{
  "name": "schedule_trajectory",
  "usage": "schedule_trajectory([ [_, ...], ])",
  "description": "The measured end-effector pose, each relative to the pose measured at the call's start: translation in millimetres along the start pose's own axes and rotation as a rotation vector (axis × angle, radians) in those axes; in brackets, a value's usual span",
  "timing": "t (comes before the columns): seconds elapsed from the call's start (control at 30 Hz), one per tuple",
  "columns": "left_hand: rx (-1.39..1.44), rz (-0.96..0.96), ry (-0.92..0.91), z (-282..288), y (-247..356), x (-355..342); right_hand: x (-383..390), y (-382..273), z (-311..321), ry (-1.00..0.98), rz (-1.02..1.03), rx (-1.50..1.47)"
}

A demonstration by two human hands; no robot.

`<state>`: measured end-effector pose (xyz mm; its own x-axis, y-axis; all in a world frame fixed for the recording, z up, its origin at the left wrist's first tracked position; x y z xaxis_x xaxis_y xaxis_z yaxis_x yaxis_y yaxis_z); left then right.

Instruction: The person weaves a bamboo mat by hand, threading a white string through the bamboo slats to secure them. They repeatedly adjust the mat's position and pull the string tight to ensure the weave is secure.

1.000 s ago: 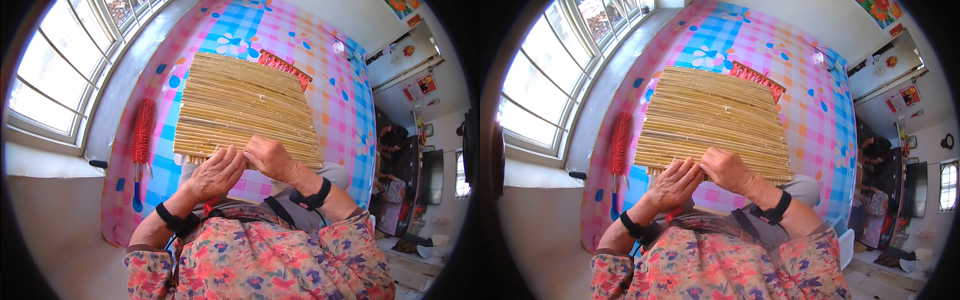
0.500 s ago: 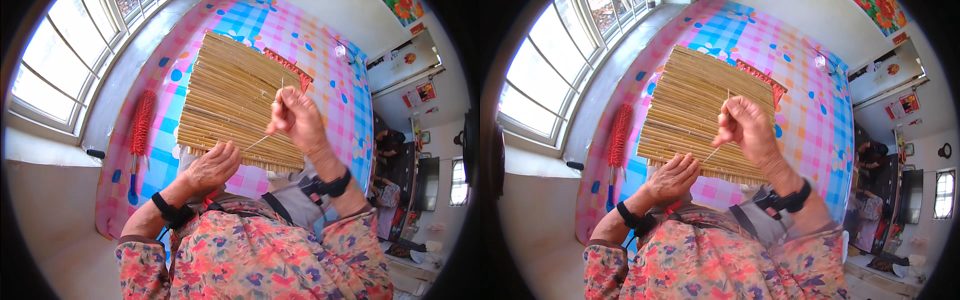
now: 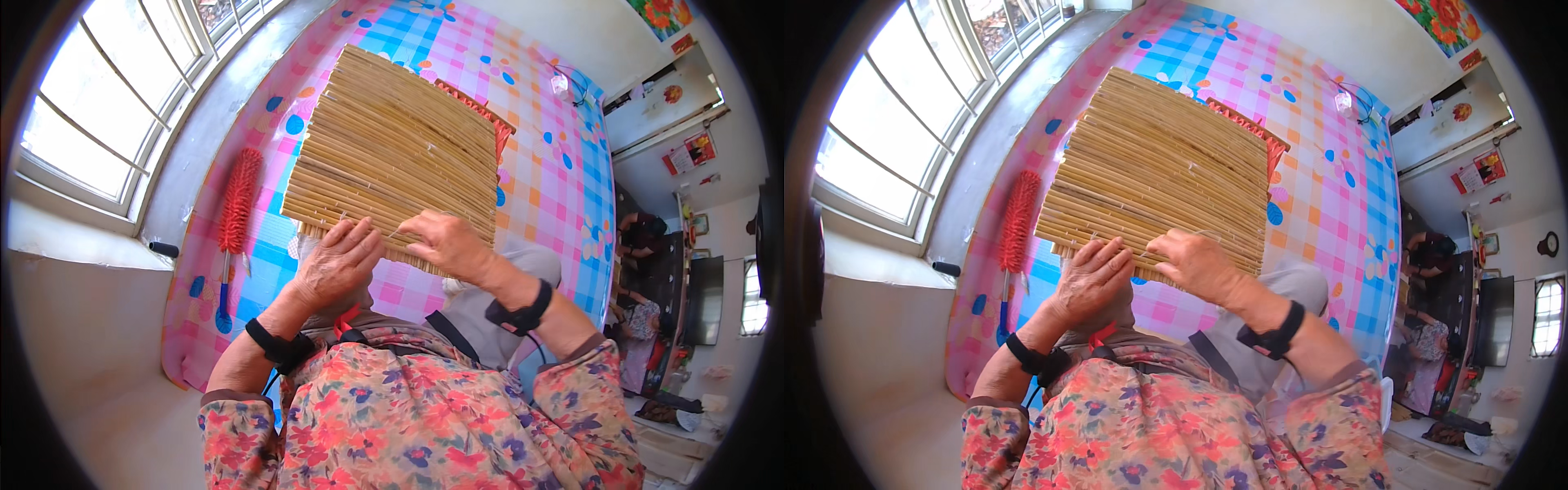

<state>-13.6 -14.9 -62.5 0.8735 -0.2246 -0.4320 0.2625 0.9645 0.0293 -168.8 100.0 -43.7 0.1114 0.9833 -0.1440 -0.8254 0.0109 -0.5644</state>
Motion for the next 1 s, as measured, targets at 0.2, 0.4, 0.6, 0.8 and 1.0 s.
schedule_trajectory([
  [0.2, -0.024, 0.026, 0.064, 3, -4, 5, -20, 10, -21, 0.039, -0.160, 0.023],
  [0.4, -0.083, 0.027, 0.008, 2, -5, 6, -20, 20, -26, 0.020, -0.074, -0.069],
  [0.6, -0.124, 0.006, -0.025, -1, -5, 5, -4, 26, -36, -0.263, -0.761, -1.349],
  [0.8, -0.147, -0.003, 0.004, -1, -3, 6, -12, -2, -21, -0.264, -0.742, -1.562],
  [1.0, -0.059, 0.033, -0.018, -4, -14, 0, -28, 1, 12, 0.055, -0.400, -1.855],
])
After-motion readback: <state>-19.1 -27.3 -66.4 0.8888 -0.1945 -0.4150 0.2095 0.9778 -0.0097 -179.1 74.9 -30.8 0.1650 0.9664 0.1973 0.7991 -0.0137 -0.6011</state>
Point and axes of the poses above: each hand's wrist, its own x-axis away from the middle knuckle, its own z-axis out of the back of the hand, y = z × x, the point moved 5 cm from there along -x, towards the middle knuckle, and after that the axes turned 2 degrees about -y, right-handed, at the moved point
